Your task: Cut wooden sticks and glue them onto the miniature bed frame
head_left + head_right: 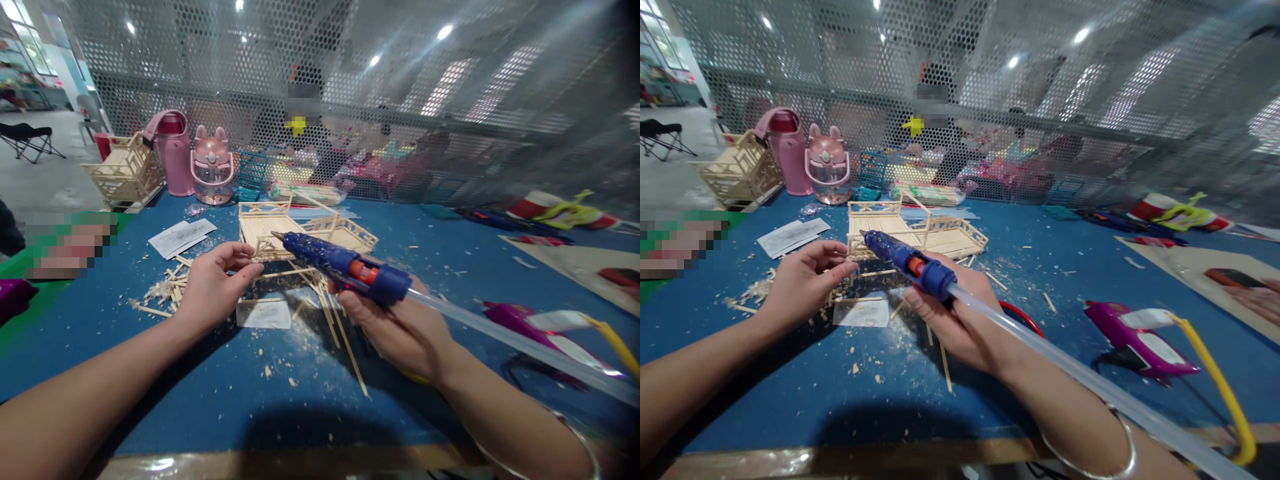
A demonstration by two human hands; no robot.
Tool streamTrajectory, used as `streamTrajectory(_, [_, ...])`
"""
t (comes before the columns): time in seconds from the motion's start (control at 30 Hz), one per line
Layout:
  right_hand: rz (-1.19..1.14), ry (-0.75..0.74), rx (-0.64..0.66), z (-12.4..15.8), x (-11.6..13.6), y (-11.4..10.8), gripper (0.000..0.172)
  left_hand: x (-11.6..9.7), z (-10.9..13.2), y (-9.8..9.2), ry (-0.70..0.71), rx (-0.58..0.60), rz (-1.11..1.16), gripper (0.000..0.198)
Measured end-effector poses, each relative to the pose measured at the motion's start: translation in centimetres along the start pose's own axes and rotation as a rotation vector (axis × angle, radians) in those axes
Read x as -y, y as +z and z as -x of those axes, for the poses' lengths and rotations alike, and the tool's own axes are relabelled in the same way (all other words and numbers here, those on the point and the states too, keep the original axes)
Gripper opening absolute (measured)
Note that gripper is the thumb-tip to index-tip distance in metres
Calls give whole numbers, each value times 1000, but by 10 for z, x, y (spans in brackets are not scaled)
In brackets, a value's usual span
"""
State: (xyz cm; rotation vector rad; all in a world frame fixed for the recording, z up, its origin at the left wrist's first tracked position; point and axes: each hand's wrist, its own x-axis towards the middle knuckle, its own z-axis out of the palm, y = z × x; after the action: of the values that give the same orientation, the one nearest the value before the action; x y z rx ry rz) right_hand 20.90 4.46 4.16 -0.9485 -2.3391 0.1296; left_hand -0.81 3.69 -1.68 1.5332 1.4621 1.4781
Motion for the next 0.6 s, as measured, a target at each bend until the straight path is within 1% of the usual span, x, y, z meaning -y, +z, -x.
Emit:
streamTrajectory(0.17, [-71, -61, 21, -2, 0, 1, 20, -1, 0, 0, -1, 3, 9, 20])
streamTrajectory(0.27, [-129, 38, 5, 1, -4, 2, 27, -2, 1, 0, -14, 3, 33, 21])
streamTrajectory(0.37, [-307, 147, 12, 6, -12, 2, 41, -4, 1, 0, -32, 4, 50, 22])
streamTrajectory(0.43, [-435, 194, 39, 8, -16, 2, 47, -4, 1, -1, -34, -1, 52, 22])
streamTrajectory(0.5, [-512, 228, 65, 8, -19, 1, 48, -4, 1, -2, -29, -4, 57, 23])
streamTrajectory(0.6, [-524, 238, 64, 8, -19, 0, 46, -5, 2, -3, -31, 32, 53, 20])
